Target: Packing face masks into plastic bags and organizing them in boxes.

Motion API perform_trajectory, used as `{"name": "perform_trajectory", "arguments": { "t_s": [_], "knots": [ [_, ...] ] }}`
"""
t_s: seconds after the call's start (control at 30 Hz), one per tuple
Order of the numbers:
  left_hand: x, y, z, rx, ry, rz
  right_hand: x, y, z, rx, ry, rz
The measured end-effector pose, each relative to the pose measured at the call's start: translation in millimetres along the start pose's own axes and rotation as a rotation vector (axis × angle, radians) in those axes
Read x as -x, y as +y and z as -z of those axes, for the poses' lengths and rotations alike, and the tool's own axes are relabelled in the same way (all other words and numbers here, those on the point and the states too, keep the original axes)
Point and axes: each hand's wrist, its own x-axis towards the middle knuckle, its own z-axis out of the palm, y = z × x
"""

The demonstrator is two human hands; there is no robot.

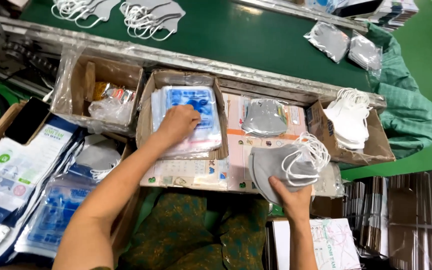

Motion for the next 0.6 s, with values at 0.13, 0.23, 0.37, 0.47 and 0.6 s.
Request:
{"name": "perform_trajectory", "arguments": {
  "t_s": [0.13,0.23,0.37,0.47,0.6],
  "knots": [
    [-11.3,35.2,33.5,0.042,0.216,-0.051,13.2,3.7,-5.8,-0.047,-0.063,-0.023],
    [-11.8,65.2,27.3,0.035,0.326,-0.145,18.8,-9.2,-36.2,-0.165,-0.131,-0.102],
    [0.3,127.1,23.8,0.224,0.327,-0.15,8.0,-34.0,-72.2,-0.295,0.005,-0.103],
    [5.8,151.3,19.8,0.34,0.366,-0.094,-14.2,7.7,-56.4,-0.322,0.078,-0.075],
    [11.3,161.8,-4.6,0.654,0.422,-0.012,-24.5,13.4,-30.9,-0.033,0.1,0.132]
  ]
}}
